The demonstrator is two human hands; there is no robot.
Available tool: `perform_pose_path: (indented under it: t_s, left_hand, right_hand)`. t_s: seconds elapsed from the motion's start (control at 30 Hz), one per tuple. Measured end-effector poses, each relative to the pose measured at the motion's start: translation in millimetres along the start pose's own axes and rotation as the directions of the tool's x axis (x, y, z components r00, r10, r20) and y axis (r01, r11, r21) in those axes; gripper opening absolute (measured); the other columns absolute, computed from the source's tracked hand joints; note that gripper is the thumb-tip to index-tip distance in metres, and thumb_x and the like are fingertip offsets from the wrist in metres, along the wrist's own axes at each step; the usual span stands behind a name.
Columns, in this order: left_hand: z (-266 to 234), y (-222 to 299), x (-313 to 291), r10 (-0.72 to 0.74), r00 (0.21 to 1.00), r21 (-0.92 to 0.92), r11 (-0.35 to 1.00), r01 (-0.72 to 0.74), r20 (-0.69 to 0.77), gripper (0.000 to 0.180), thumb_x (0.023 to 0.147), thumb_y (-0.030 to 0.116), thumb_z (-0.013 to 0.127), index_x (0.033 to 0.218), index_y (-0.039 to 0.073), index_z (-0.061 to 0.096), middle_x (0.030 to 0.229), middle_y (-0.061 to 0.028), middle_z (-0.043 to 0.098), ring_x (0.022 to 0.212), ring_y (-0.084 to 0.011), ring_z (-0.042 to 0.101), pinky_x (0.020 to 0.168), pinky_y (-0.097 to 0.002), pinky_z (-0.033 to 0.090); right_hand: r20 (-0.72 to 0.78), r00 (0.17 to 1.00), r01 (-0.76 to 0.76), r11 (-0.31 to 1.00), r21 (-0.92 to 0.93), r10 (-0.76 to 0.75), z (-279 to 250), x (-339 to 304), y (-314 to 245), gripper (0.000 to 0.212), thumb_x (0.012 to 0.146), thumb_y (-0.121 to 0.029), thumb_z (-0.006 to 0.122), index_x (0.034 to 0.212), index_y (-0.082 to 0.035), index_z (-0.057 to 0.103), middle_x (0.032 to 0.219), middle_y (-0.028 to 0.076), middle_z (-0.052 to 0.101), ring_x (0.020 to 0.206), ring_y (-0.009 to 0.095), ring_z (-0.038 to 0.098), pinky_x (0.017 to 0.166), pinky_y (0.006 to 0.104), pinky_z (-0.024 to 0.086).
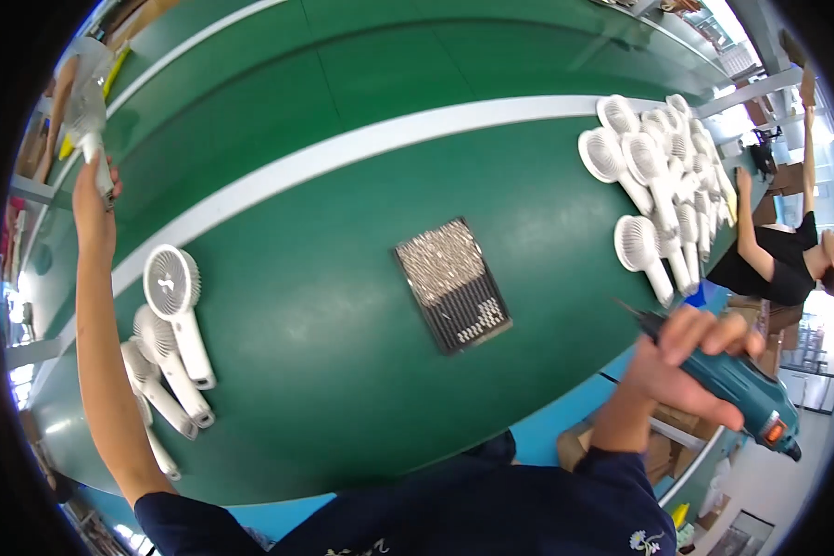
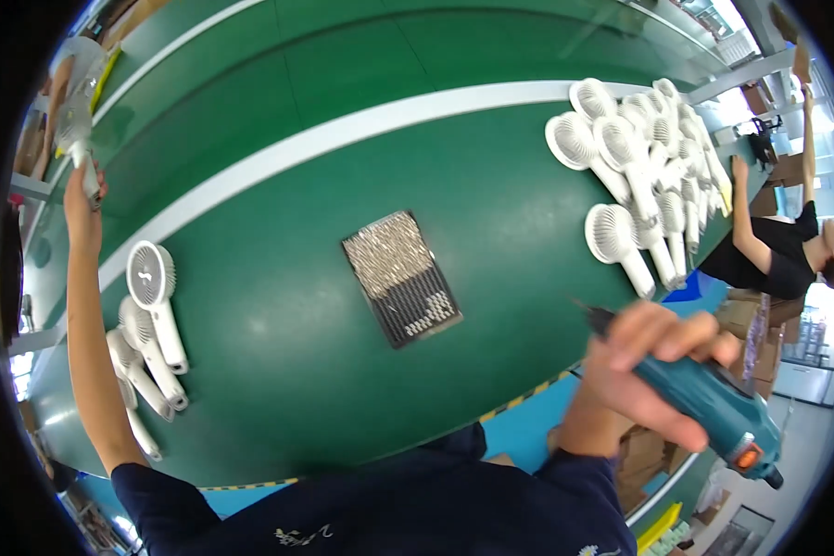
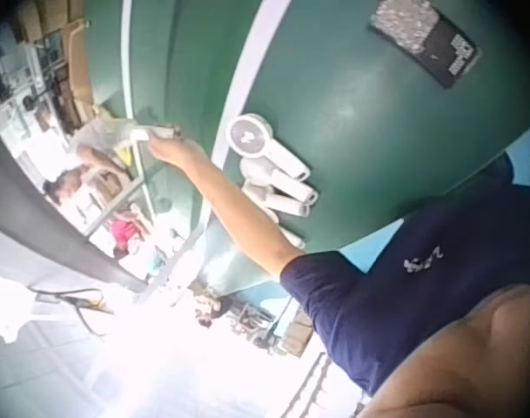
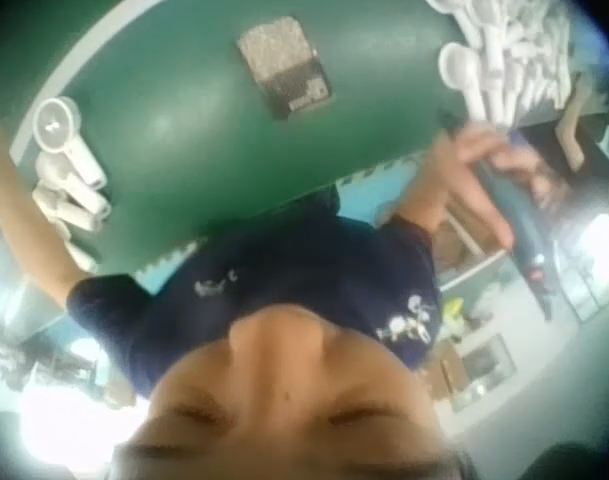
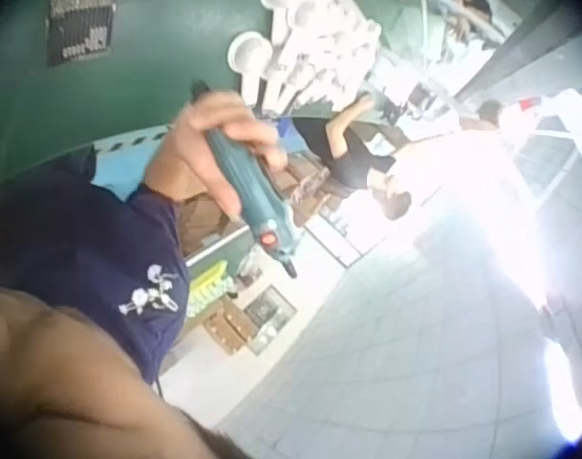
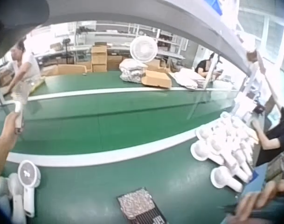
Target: The person assembles portable handheld fans by securing screws with an electric screwdriver.
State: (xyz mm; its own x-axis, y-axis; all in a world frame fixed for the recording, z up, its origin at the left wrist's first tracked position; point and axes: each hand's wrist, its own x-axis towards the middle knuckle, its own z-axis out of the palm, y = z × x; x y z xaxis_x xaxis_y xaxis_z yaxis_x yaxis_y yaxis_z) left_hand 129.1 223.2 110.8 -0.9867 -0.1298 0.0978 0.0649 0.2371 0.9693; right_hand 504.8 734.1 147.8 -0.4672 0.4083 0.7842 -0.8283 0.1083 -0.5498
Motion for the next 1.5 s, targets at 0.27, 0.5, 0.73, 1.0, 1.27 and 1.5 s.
perform_pose_path:
  t_s: [0.27,0.5,0.73,1.0,1.27,1.5]
  left_hand:
    - [145.6,33.6,-281.3,-0.167,0.907,-0.685,0.607,0.403,0.386,0.046,0.096,0.037,0.041,0.124,0.000,0.042,0.091,-0.0022,0.050,0.060,-0.0086,0.045,0.044,-0.0213,0.032]
    - [181.7,12.3,-327.9,-0.206,0.825,-0.738,0.371,0.564,0.526,0.046,0.099,0.041,0.034,0.121,0.003,0.044,0.093,-0.0024,0.048,0.056,-0.0096,0.040,0.047,-0.0243,0.031]
    - [188.1,14.3,-345.0,-0.176,0.752,-0.662,0.376,0.648,0.635,0.046,0.099,0.043,0.030,0.119,0.004,0.042,0.077,-0.0046,0.045,0.052,-0.0106,0.039,0.045,-0.0254,0.030]
    - [185.1,16.7,-341.3,-0.208,0.752,-0.623,0.447,0.642,0.626,0.022,0.096,0.026,0.044,0.110,0.010,0.041,0.075,-0.0034,0.045,0.058,-0.0099,0.042,0.047,-0.0224,0.032]
    - [186.7,22.2,-348.5,-0.143,0.751,-0.605,0.504,0.616,0.645,0.036,0.077,-0.008,0.064,0.102,0.008,0.042,0.104,-0.0192,0.062,0.071,-0.0112,0.055,0.063,-0.0256,0.048]
    - [189.5,15.5,-347.7,-0.105,0.745,-0.579,0.561,0.592,0.659,0.038,0.076,-0.009,0.066,0.103,0.006,0.042,0.097,-0.0168,0.064,0.078,-0.0162,0.062,0.072,-0.0291,0.052]
  right_hand:
    - [0.175,0.942,-0.336,0.765,0.550,0.288,104.7,-22.7,66.3,0.091,0.066,-0.081,0.053,0.120,-0.008,0.041,0.077,0.013,0.053,0.045,0.022,0.051,0.042,0.0318,0.047]
    - [0.251,0.898,-0.440,0.762,0.476,0.362,86.1,-59.0,88.2,0.089,0.069,-0.084,0.044,0.120,-0.012,0.044,0.076,0.009,0.051,0.049,0.020,0.053,0.044,0.0322,0.043]
    - [0.160,0.861,-0.485,0.688,0.540,0.482,86.2,-55.4,98.1,0.087,0.069,-0.086,0.039,0.117,-0.015,0.046,0.071,0.007,0.051,0.044,0.020,0.050,0.040,0.0318,0.042]
    - [0.174,0.867,-0.487,0.722,0.491,0.466,85.8,-48.8,84.2,0.082,0.076,-0.082,0.035,0.120,-0.014,0.047,0.076,0.004,0.049,0.046,0.014,0.046,0.041,0.0285,0.035]
    - [0.171,0.874,-0.445,0.607,0.658,0.456,86.6,-41.9,67.9,0.068,0.084,-0.063,0.051,0.116,-0.003,0.045,0.079,0.004,0.047,0.051,0.010,0.048,0.043,0.0218,0.039]
    - [0.174,0.849,-0.467,0.555,0.689,0.499,88.4,-43.0,69.0,0.067,0.086,-0.064,0.046,0.117,-0.004,0.044,0.078,0.003,0.046,0.050,0.010,0.047,0.045,0.0229,0.040]
